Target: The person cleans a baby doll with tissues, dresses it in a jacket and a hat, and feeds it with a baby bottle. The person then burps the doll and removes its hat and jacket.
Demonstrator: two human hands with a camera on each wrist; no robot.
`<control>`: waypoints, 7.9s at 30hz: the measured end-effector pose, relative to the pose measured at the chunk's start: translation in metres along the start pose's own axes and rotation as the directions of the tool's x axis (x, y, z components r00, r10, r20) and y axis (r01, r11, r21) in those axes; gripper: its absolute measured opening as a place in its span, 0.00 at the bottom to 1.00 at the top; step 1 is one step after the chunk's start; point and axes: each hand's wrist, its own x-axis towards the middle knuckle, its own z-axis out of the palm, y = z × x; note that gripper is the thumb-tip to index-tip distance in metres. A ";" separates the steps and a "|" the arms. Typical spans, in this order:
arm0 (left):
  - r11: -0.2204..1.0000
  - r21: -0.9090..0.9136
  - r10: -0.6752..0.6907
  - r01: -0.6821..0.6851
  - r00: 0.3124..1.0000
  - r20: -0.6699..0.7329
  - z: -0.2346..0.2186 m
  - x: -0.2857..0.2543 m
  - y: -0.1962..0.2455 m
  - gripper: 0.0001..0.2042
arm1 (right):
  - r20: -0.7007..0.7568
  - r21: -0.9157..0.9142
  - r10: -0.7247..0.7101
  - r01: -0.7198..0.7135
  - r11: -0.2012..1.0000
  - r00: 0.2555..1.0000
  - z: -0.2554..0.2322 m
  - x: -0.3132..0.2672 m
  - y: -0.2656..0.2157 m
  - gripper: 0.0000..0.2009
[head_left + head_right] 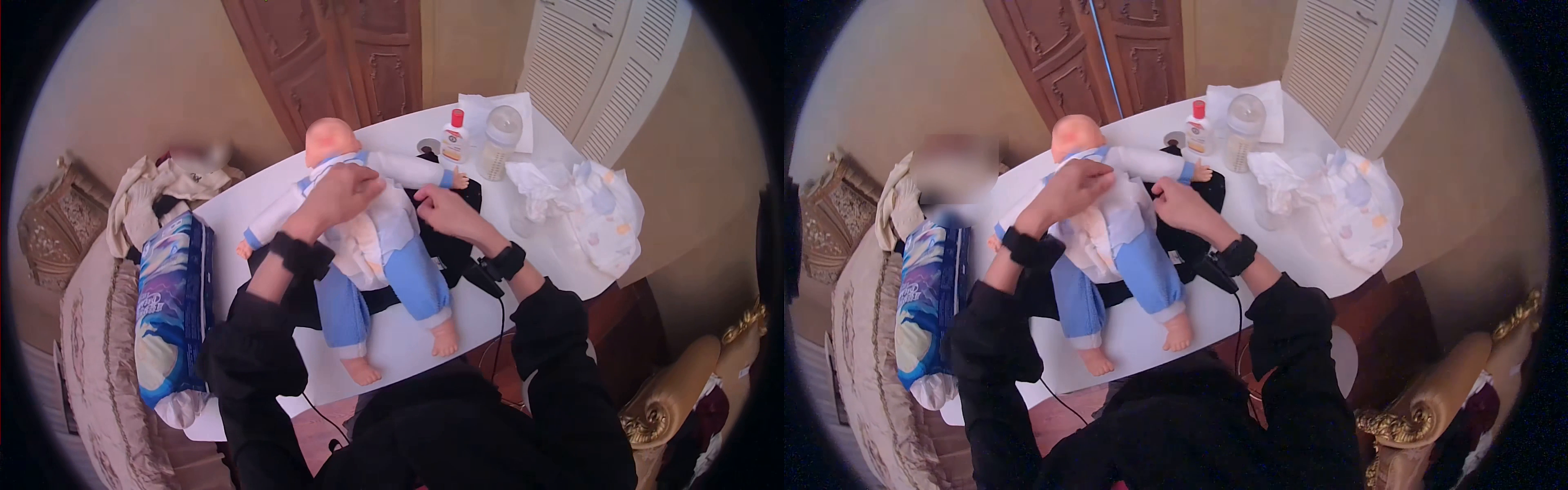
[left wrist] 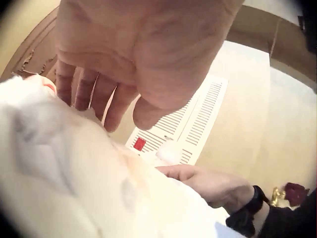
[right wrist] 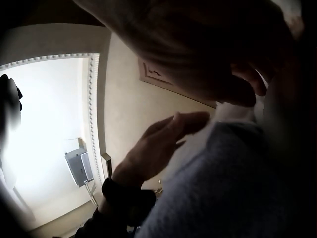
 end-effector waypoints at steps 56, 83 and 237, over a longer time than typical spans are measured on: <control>0.983 0.098 -0.184 0.157 0.859 0.477 0.002 0.062 -0.029 0.13 | 0.310 0.783 0.039 -0.278 0.556 0.950 0.000 0.030 -0.021 0.16; 0.938 -0.335 -0.092 0.086 0.996 -0.003 -0.051 -0.025 -0.024 0.10 | -0.175 0.275 0.032 0.018 0.961 0.984 0.079 0.048 0.015 0.09; 0.609 -0.656 -0.778 0.447 0.500 -0.382 -0.083 -0.152 -0.158 0.13 | 0.405 -0.069 -0.741 0.826 0.559 0.536 0.130 0.119 -0.176 0.23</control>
